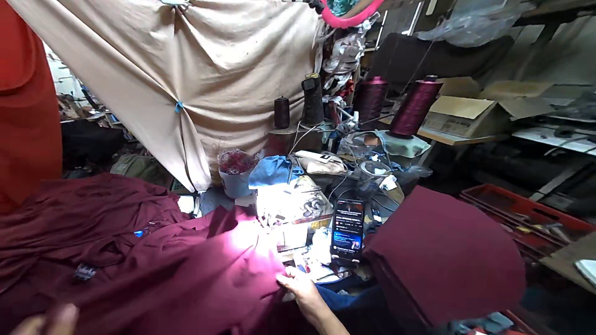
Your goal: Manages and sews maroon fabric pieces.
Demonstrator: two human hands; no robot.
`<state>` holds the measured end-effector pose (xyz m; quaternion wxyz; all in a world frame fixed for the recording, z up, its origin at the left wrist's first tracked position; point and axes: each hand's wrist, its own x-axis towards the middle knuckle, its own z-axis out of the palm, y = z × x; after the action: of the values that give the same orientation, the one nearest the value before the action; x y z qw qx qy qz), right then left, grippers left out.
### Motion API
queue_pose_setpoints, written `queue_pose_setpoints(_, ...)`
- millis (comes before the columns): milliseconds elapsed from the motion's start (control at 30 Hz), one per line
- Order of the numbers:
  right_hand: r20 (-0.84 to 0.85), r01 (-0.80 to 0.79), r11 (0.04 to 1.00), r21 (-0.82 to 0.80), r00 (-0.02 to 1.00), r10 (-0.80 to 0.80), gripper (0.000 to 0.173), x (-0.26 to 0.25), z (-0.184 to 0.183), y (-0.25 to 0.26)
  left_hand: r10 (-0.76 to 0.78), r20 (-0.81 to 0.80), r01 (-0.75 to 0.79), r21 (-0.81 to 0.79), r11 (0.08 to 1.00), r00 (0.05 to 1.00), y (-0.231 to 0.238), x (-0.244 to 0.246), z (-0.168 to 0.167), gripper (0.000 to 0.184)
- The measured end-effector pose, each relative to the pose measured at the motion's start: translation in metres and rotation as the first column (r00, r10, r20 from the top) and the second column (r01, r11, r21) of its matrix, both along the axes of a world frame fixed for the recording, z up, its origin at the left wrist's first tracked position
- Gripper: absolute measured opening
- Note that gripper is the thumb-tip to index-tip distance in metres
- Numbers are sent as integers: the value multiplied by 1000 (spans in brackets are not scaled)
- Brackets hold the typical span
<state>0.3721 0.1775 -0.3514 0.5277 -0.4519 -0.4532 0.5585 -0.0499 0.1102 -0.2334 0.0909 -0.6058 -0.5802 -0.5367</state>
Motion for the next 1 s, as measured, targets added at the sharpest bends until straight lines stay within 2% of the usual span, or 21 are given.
queue_pose_setpoints(33, -51, -7, 1000, -8, 999, 7, 12, -9, 2, -1, 101, -130, -101, 5, 995, 986, 20, -8, 42, 39)
queue_pose_setpoints(67, -109, -17, 1000, -9, 994, 16, 14, -17, 4, -1, 171, -235, -169, 27, 985, 957, 47, -13, 69, 43)
queue_pose_setpoints(100, -169, -26, 1000, -9, 985, 24, 20, -24, 5, -3, 197, -313, -199, 25, 980, 929, 79, -21, 83, 47)
queue_pose_setpoints(167, -263, -27, 999, -24, 964, 19, 26, -33, 2, -9, 157, -398, -259, -216, 941, 904, 131, -20, 92, 50)
queue_pose_setpoints(200, -287, -15, 999, -39, 958, 3, 21, -34, -1, -12, 127, -414, -267, -300, 916, 902, 149, -8, 88, 55)
queue_pose_setpoints(267, -260, -3, 997, -73, 965, -16, 11, -31, -5, -17, 32, -454, -167, -262, 950, 891, 156, 48, 67, 47)
queue_pose_setpoints(333, -185, -27, 991, -128, 983, 3, 10, -25, -7, -24, -190, -467, 146, -129, 981, 864, 135, 123, 20, 44)
queue_pose_setpoints(367, -159, -44, 989, -143, 987, 21, 10, -22, -6, -27, -348, -450, 333, -116, 936, 823, 119, 158, -11, 41)
queue_pose_setpoints(400, -151, -59, 988, -146, 988, 37, 11, -19, -3, -29, -448, -458, 449, -115, 886, 768, 106, 186, -44, 35)
queue_pose_setpoints(467, -172, -93, 989, -117, 982, 73, 10, -13, 2, -31, -473, -496, 471, -139, 871, 728, 93, 210, -104, 30)
queue_pose_setpoints(500, -191, -102, 989, -110, 978, 80, 9, -12, 6, -31, -480, -454, 444, -192, 875, 751, 89, 209, -117, 34)
queue_pose_setpoints(533, -206, -107, 987, -118, 975, 81, 8, -10, 9, -31, -501, -371, 414, -291, 862, 782, 85, 203, -117, 41)
queue_pose_setpoints(567, -219, -108, 985, -132, 973, 77, 6, -9, 11, -31, -506, -296, 381, -389, 839, 810, 84, 196, -108, 44)
queue_pose_setpoints(633, -246, -109, 981, -161, 967, 67, 5, -8, 13, -30, -529, -194, 392, -477, 787, 826, 88, 179, -86, 33)
queue_pose_setpoints(700, -270, -123, 979, -160, 960, 76, 4, -8, 8, -29, -548, -88, 435, -510, 742, 832, 95, 166, -59, 23)
queue_pose_setpoints(800, -275, -127, 986, -109, 957, 93, 9, -9, 0, -22, -517, 10, 442, -531, 722, 856, 111, 158, -14, 26)
queue_pose_setpoints(900, -268, -85, 990, -109, 962, 53, 10, -9, 1, -22, -529, -53, 462, -418, 782, 847, 121, 162, 12, 27)
queue_pose_setpoints(1000, -245, -63, 989, -134, 969, 28, 11, -4, 0, -26, -589, -193, 514, -329, 792, 784, 107, 172, 16, 28)
